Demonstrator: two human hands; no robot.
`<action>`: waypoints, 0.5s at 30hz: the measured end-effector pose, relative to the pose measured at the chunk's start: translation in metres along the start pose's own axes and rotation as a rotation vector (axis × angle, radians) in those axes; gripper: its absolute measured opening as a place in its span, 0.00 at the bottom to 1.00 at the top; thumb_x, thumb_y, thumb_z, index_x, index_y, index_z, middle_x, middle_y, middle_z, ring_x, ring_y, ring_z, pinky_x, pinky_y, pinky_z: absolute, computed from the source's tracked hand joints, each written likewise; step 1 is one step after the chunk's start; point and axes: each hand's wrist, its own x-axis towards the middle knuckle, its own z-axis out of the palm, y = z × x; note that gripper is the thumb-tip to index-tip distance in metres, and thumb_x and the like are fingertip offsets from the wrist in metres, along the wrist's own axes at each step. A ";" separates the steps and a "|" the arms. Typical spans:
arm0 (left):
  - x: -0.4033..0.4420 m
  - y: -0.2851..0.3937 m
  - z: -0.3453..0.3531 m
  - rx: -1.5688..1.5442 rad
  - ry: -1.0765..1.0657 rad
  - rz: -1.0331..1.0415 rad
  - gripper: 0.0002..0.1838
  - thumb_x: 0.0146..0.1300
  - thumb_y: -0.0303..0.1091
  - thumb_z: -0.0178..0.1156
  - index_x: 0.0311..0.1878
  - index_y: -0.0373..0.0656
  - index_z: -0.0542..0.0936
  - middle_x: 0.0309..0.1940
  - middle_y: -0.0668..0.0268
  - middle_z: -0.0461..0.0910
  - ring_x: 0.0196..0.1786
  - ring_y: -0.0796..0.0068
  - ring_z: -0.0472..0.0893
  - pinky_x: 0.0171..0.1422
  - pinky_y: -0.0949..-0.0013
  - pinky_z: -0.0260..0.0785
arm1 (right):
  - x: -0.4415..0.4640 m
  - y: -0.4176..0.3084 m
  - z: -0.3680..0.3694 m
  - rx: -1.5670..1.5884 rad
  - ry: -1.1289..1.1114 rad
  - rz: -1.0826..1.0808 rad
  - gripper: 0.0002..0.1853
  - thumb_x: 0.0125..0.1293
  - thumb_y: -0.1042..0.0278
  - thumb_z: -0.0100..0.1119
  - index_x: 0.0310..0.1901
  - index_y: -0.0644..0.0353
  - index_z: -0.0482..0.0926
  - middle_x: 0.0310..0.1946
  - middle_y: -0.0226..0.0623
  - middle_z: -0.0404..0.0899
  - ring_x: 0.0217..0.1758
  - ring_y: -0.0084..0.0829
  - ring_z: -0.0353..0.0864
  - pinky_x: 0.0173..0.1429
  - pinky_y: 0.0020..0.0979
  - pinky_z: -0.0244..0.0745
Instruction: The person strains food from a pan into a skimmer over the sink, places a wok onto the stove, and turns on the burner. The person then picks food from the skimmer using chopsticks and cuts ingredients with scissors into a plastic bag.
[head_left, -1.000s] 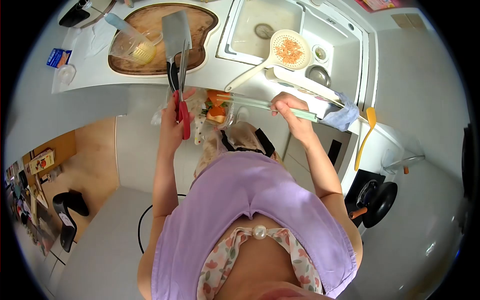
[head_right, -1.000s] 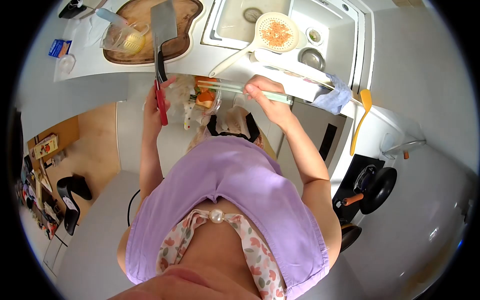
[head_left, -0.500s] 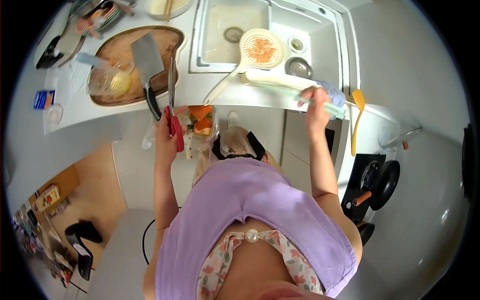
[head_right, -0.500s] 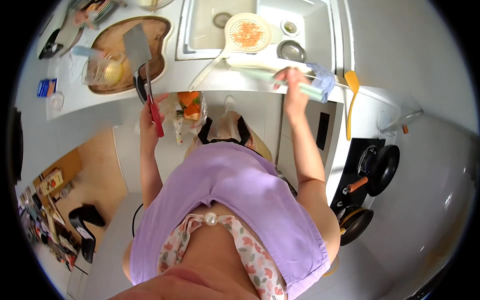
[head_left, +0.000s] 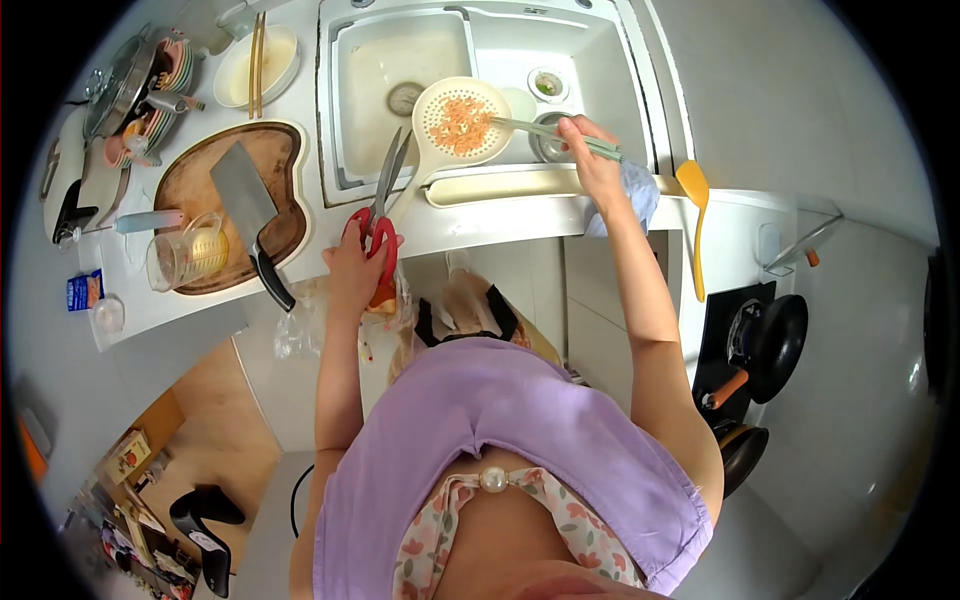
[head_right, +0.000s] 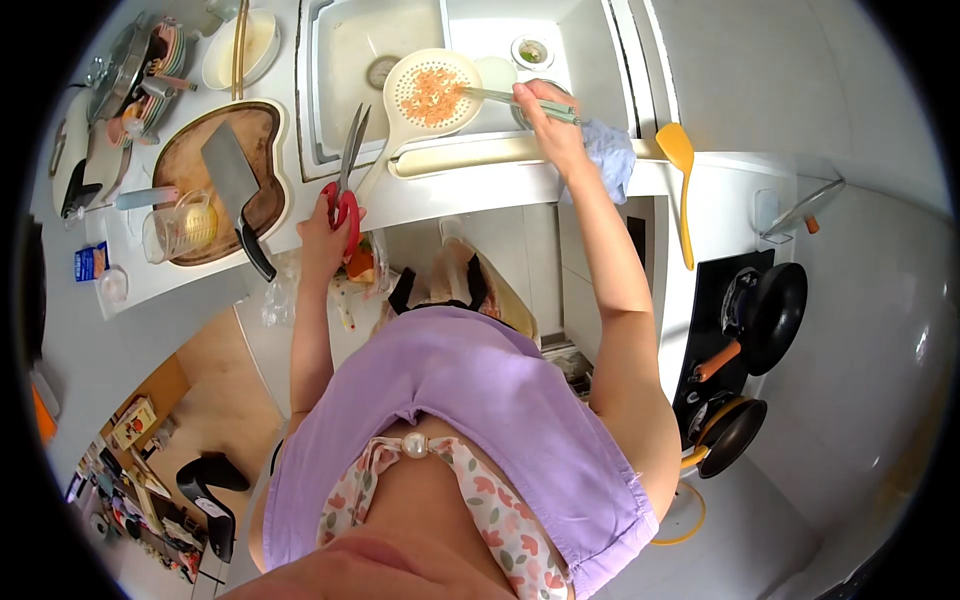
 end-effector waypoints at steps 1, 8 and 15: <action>0.003 -0.002 0.003 -0.010 -0.023 -0.026 0.26 0.54 0.48 0.63 0.49 0.39 0.71 0.36 0.64 0.79 0.34 0.68 0.75 0.50 0.66 0.50 | 0.001 0.000 0.000 0.010 -0.011 0.020 0.17 0.67 0.58 0.50 0.28 0.64 0.77 0.19 0.30 0.72 0.24 0.20 0.69 0.31 0.23 0.64; 0.008 -0.005 0.013 -0.012 0.022 -0.008 0.26 0.55 0.50 0.63 0.49 0.40 0.72 0.26 0.62 0.76 0.30 0.67 0.70 0.49 0.67 0.56 | 0.009 0.015 0.010 0.208 0.016 0.100 0.17 0.66 0.58 0.52 0.26 0.63 0.77 0.17 0.28 0.72 0.22 0.18 0.68 0.29 0.22 0.63; 0.008 0.000 0.013 0.007 -0.022 -0.057 0.26 0.55 0.48 0.64 0.50 0.40 0.72 0.29 0.63 0.77 0.33 0.66 0.69 0.49 0.67 0.56 | 0.015 0.011 0.009 0.164 0.008 0.101 0.18 0.67 0.57 0.51 0.26 0.63 0.77 0.18 0.29 0.73 0.23 0.18 0.69 0.30 0.22 0.64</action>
